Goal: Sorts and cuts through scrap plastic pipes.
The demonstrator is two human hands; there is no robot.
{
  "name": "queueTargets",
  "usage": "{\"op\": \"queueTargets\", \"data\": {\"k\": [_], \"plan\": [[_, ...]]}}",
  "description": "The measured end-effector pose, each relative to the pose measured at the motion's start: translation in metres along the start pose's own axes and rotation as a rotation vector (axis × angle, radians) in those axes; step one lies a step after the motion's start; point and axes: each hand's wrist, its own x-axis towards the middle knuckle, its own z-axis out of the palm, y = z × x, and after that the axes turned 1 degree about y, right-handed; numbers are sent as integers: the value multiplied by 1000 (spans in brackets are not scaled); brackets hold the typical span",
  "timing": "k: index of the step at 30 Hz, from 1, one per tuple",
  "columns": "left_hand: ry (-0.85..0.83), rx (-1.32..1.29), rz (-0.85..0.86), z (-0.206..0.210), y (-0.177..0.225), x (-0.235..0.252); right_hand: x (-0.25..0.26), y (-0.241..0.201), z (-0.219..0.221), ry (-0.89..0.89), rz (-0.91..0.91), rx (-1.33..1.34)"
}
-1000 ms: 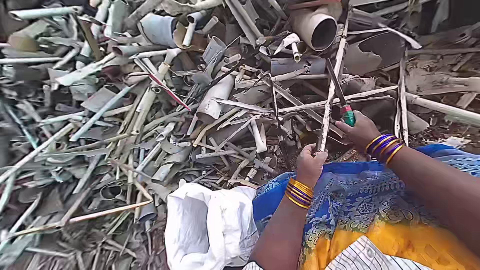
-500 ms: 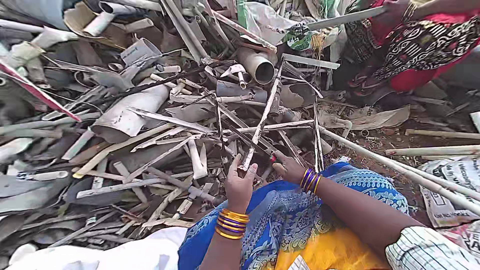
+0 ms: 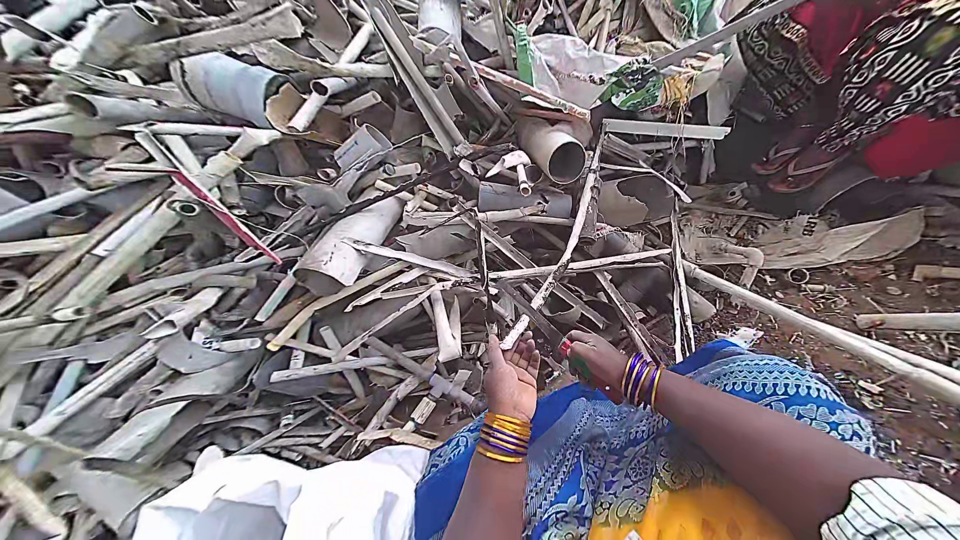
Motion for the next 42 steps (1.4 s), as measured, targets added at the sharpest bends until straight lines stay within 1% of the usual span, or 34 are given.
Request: {"op": "queueTargets", "data": {"k": [2,3,4,7,9,10,12,13,15,18,22,24,27,28,31,33,37,40,42], "plan": [[2,81,-10,0,2,2,0,-2,0,-5,32,-69],[-14,128,28,0,2,2,-1,-3,-2,3,13,-112],[-48,203,104,1,2,0,-1,-4,-4,28,-33,-164],[-195,534,397,-6,1,-2,-6,-15,-17,118,-198,-341],[-240,725,549,-5,-6,-9,-11,-23,-26,162,-241,-443],[-275,773,583,-3,-10,-15,-12,-25,-30,179,-252,-472],[-438,774,577,-4,-16,-25,-14,-28,-35,213,-277,-452],[-480,761,577,-2,-20,-28,-14,-27,-35,237,-298,-420],[-473,741,566,2,-27,-35,-11,-26,-36,310,-305,-336],[-416,763,563,10,-34,-39,-1,-25,-37,438,-328,-241],[-425,750,462,16,-35,-38,9,-24,-36,504,-336,-246],[-405,774,472,18,-36,-35,10,-24,-33,500,-309,-289],[-405,793,532,17,-36,-33,2,-26,-30,475,-289,-302],[-393,798,538,18,-35,-30,-4,-27,-27,454,-300,-321],[-321,724,476,23,-30,-22,-25,-24,-4,366,-388,-396],[-326,703,476,22,-29,-23,-22,-23,-2,411,-412,-386],[-377,843,544,23,-36,-31,-8,-36,-30,467,-254,-342],[-301,842,567,27,-34,-25,-22,-31,-9,410,-300,-387],[-303,841,557,24,-31,-25,-24,-30,-7,400,-329,-411]]}}
